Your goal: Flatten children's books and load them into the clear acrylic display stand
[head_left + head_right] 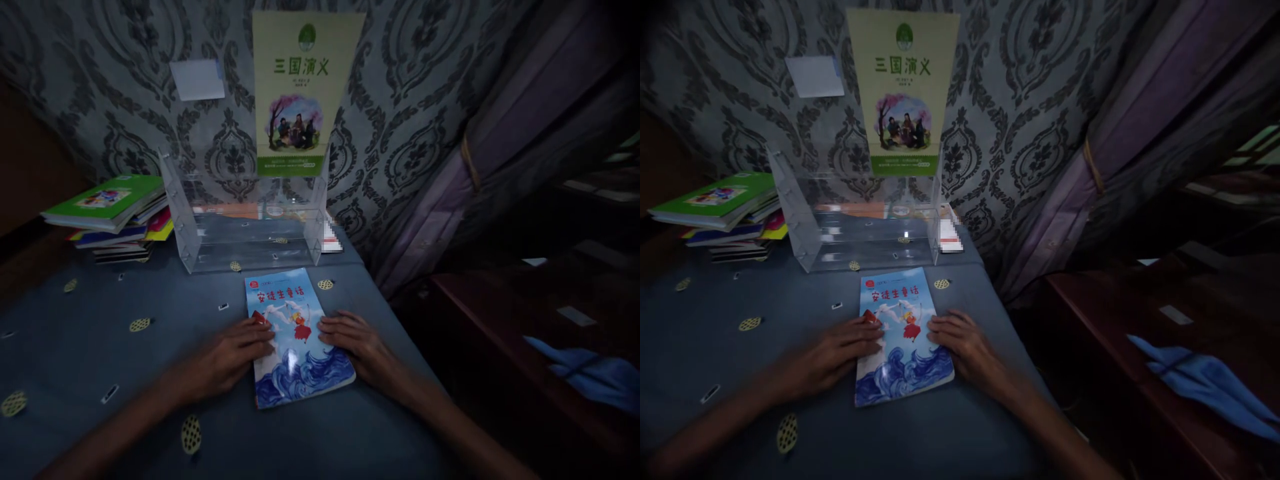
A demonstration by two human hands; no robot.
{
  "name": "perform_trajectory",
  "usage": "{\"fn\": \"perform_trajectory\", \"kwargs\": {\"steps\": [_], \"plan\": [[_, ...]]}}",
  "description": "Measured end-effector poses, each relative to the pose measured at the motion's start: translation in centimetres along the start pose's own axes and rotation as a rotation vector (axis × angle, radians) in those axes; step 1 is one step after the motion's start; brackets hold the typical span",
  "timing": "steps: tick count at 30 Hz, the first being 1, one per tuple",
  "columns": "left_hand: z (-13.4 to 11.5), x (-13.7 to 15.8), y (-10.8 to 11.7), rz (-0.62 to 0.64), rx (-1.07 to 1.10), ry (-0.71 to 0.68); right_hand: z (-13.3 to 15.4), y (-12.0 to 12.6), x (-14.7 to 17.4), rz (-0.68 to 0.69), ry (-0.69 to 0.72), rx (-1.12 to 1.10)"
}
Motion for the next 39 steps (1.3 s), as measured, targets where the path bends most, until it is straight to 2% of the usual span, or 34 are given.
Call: {"fn": "perform_trajectory", "kwargs": {"steps": [5, 8, 14, 17, 20, 24, 28, 33, 39], "plan": [[1.5, -0.4, -0.7, -0.032, 0.041, -0.011, -0.3, -0.2, 0.1, 0.045, -0.019, 0.067], [1.8, -0.8, -0.7, 0.008, 0.058, 0.017, -0.5, 0.1, 0.0, 0.078, -0.054, 0.082], [2.3, -0.6, 0.5, 0.105, 0.069, 0.094, -0.4, 0.9, -0.4, 0.289, -0.106, 0.067], [4.5, -0.7, 0.8, 0.033, -0.015, 0.199, 0.3, 0.7, -2.0, 0.309, -0.121, 0.074], [7.5, -1.2, 0.8, -0.083, -0.106, 0.3, 1.5, -0.5, -5.4, 0.282, -0.113, 0.073], [10.1, -1.7, 0.6, -0.219, -0.135, 0.285, 3.2, -3.6, -10.8, 0.34, -0.082, 0.094], [10.7, -1.7, 0.7, -0.336, -0.088, 0.236, 3.0, -6.4, -14.3, 0.333, -0.05, 0.084], [11.1, -1.5, 1.0, -0.396, -0.027, 0.243, 1.3, -8.1, -15.0, 0.238, -0.049, 0.076], [10.8, -2.1, 1.0, -0.337, -0.083, 0.257, -0.2, -7.0, -13.9, 0.191, -0.146, 0.069]]}}
Point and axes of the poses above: each hand's wrist, its own x-axis away from the middle knuckle, its own y-axis out of the back of the hand, z = x × y, the point moved 5 cm from there along -x, towards the middle knuckle, and after that the axes turned 2 degrees about x, right-handed, at the moved point
